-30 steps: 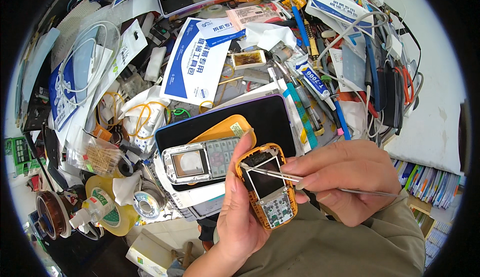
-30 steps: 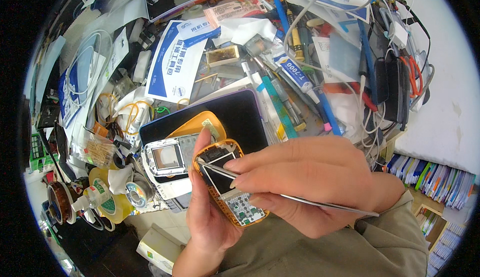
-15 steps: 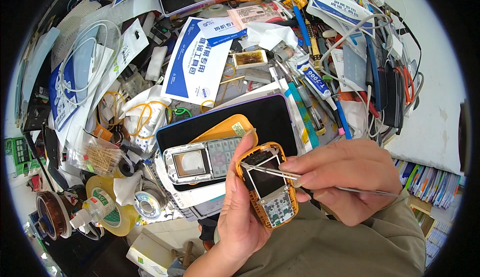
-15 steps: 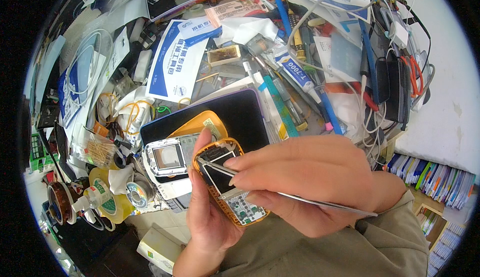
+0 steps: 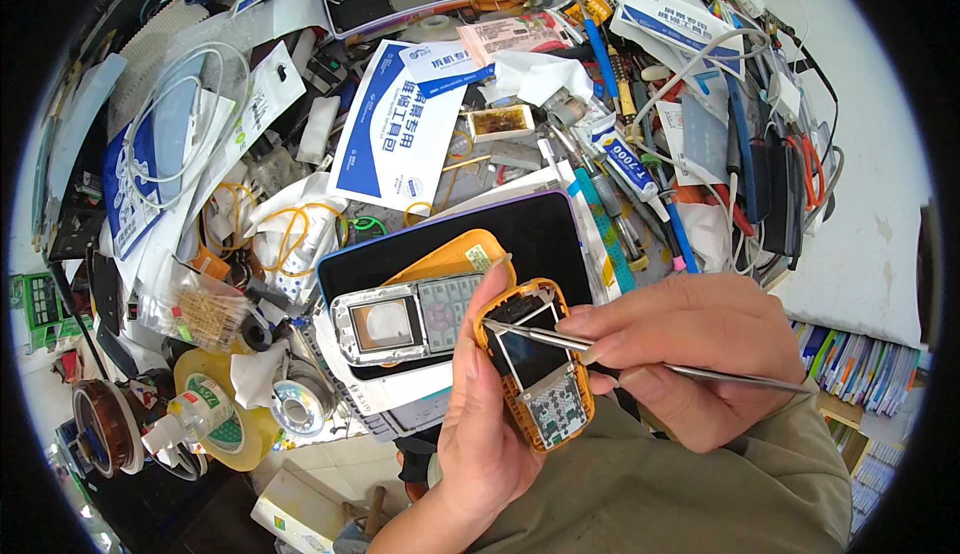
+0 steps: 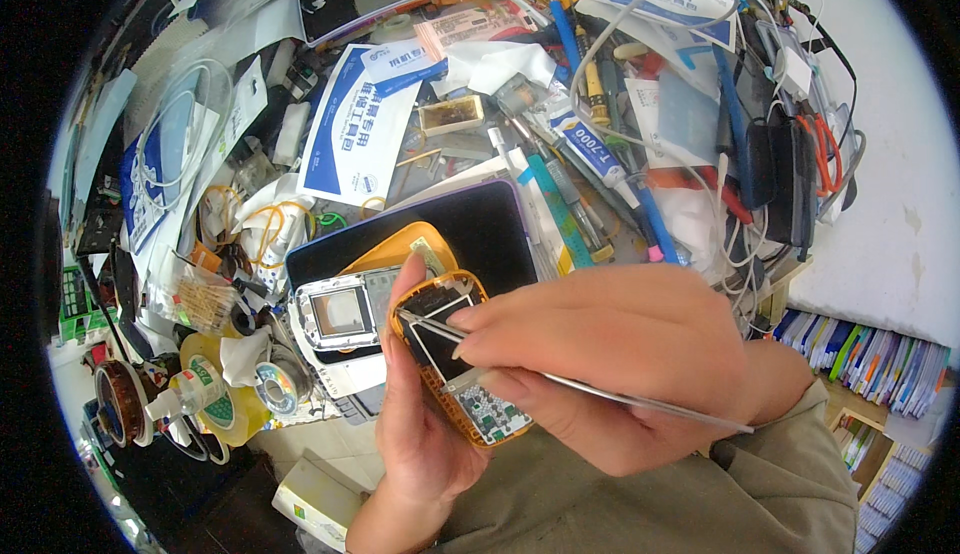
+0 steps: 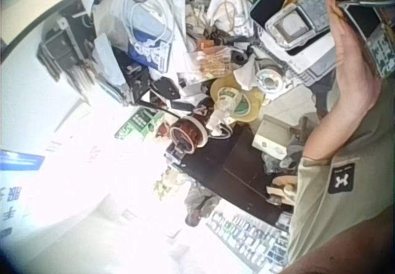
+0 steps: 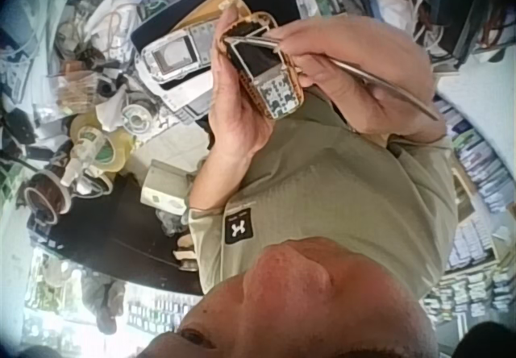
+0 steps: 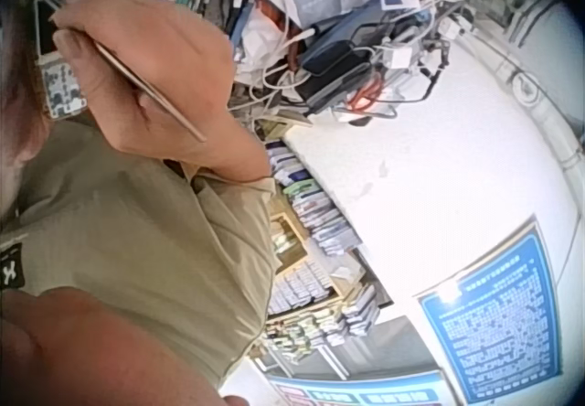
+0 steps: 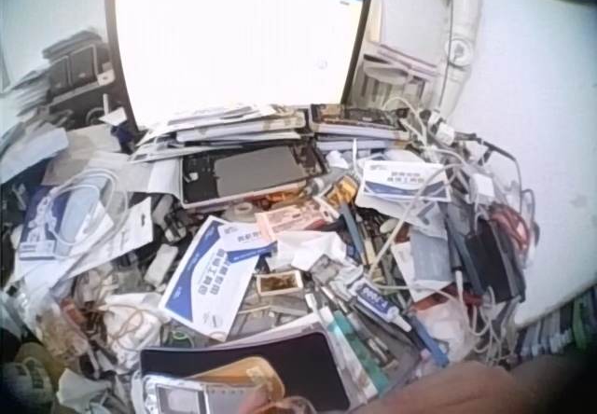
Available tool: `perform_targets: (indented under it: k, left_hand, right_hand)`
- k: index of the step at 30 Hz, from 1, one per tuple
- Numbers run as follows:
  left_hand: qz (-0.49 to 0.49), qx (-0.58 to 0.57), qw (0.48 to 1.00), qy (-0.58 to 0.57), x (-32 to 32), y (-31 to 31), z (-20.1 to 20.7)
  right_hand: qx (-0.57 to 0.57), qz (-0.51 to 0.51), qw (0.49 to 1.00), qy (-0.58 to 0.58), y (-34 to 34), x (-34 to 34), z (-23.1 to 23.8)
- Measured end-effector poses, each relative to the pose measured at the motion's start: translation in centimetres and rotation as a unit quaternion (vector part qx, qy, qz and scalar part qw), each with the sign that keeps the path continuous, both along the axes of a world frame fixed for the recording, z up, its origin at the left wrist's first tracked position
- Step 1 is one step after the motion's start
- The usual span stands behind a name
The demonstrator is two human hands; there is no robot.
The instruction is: The person disassembles a yellow mobile phone by removing the back cover, battery, and internal components. They use tweezers to carefully extract the motherboard and other parts, placing them on a cluttered workbench.
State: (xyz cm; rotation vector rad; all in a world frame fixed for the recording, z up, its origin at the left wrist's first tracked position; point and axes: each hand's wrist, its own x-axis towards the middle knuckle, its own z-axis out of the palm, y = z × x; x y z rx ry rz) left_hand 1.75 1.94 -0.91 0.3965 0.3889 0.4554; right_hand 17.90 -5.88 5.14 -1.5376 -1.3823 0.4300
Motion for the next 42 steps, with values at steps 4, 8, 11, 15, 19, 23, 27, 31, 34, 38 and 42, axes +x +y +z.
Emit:
perform_targets:
  k: [4,8,11,15,19,23,27,31,34,38,42]
  left_hand:
    - [0.022,-0.004,0.998,0.061,0.9,0.2,1.0]
    - [0.008,-0.1,0.993,0.056,1.3,0.8,1.5]
    - [-0.012,-0.123,0.992,0.039,1.4,1.1,1.4]
    - [-0.006,-0.13,0.991,0.035,1.3,0.8,1.4]
    - [0.001,-0.077,0.997,0.026,0.9,0.3,1.7]
    - [-0.003,-0.025,0.998,0.054,0.4,-0.1,1.6]
    - [-0.008,-0.047,0.997,0.062,0.1,-0.4,1.0]
    - [0.001,-0.086,0.996,0.0,-0.4,-0.4,0.6]
    - [0.034,-0.1,0.989,-0.101,-0.9,0.4,0.1]
    - [0.054,-0.07,0.992,-0.09,-1.7,0.6,-0.2]
    - [0.03,-0.07,0.981,-0.178,-1.8,0.9,-0.6]
  right_hand:
    - [-0.012,0.013,0.998,-0.064,1.4,0.2,1.3]
    - [-0.103,0.027,0.992,-0.072,3.2,0.7,3.1]
    - [-0.113,0.031,0.992,-0.042,4.8,0.7,3.6]
    - [-0.1,0.035,0.988,-0.116,5.1,0.3,4.5]
    - [-0.124,0.006,0.988,-0.087,3.4,-0.1,5.4]
    - [-0.035,0.076,0.988,-0.129,1.9,0.2,5.0]
    - [-0.02,0.098,0.972,-0.213,0.5,-0.1,4.7]
    - [0.019,0.087,0.981,-0.172,-0.6,-0.1,4.5]
    - [0.019,-0.002,0.999,0.041,-1.3,-1.0,3.4]
    - [-0.099,-0.082,0.94,0.315,-2.3,-2.3,1.9]
    - [-0.201,0.0,0.925,0.324,-3.1,-3.0,-0.2]
